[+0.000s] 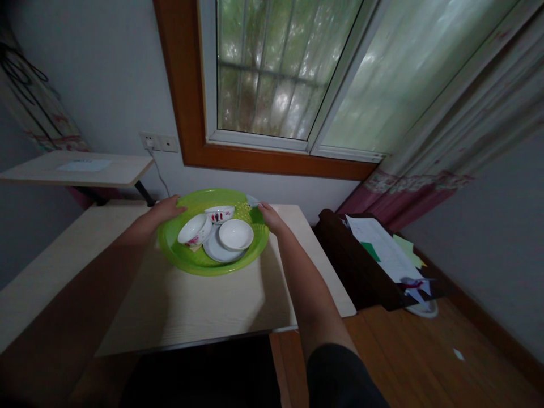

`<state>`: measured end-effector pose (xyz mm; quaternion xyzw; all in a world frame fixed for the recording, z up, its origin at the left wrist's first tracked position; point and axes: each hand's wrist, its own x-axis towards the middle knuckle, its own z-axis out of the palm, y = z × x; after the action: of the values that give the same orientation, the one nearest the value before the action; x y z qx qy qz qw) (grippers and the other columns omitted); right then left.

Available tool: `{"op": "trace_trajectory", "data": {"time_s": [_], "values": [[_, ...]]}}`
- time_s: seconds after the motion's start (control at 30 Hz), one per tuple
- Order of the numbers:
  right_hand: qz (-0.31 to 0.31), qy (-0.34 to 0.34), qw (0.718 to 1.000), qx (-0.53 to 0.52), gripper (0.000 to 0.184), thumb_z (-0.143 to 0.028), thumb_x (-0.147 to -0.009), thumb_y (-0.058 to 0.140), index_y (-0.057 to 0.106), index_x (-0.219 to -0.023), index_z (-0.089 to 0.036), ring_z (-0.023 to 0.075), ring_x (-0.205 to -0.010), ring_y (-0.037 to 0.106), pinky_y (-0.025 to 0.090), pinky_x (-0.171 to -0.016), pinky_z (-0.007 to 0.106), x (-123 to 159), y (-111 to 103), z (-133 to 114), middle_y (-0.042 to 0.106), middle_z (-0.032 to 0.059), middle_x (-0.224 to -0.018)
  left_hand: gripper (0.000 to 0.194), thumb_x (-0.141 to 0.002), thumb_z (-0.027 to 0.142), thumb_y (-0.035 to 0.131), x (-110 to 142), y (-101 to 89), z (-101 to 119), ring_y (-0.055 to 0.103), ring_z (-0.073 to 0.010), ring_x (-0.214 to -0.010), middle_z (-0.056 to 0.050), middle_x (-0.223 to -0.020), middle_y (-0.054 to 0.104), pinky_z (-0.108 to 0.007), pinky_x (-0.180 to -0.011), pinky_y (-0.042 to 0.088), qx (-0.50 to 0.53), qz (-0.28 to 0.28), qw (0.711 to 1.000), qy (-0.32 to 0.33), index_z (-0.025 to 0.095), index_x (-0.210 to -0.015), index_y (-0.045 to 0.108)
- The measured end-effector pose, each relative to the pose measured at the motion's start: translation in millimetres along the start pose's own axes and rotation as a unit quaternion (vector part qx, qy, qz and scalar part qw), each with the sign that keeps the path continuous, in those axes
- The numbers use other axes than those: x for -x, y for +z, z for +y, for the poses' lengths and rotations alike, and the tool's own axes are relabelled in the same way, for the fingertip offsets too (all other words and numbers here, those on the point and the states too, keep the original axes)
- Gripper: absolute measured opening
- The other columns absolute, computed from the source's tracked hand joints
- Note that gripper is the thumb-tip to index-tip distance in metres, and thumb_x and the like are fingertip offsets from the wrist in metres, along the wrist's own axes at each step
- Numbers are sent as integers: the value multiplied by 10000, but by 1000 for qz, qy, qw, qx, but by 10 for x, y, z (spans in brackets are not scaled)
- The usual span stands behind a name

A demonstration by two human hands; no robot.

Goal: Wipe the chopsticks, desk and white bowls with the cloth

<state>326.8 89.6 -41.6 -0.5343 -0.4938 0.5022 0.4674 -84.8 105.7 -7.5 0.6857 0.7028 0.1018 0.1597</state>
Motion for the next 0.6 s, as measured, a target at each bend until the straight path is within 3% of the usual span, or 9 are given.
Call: {"op": "trace_trajectory", "data": {"time_s": [0.17, 0.33, 0.6], "values": [[9, -17, 1000, -23, 334, -563, -925, 774, 679, -1044, -266, 246, -875, 713, 609, -848, 371, 52, 14, 11, 764, 15, -916, 576, -1080, 306, 636, 25, 126, 23, 810, -290, -1178, -171, -1453, 786, -311, -927, 584, 16, -1, 999, -30, 217, -1646, 586], [31, -2, 998, -47, 330, -559, -908, 747, 659, -1057, -278, 253, -867, 706, 596, -824, 371, 186, 24, 44, 761, 14, -912, 558, -1099, 297, 575, 87, 85, 82, 777, -333, -1283, -212, -1492, 759, -349, -963, 581, -26, -5, 998, -53, 207, -1649, 572], [36, 4, 999, 20, 395, -611, -868, 742, 688, -1093, -290, 245, -965, 673, 580, -826, 355, 829, -106, 218, 753, 22, -1026, 561, -1087, 320, 594, 82, 113, 68, 777, -332, -1286, -198, -1483, 766, -348, -971, 579, -38, 1, 998, -55, 231, -1640, 568]]}}
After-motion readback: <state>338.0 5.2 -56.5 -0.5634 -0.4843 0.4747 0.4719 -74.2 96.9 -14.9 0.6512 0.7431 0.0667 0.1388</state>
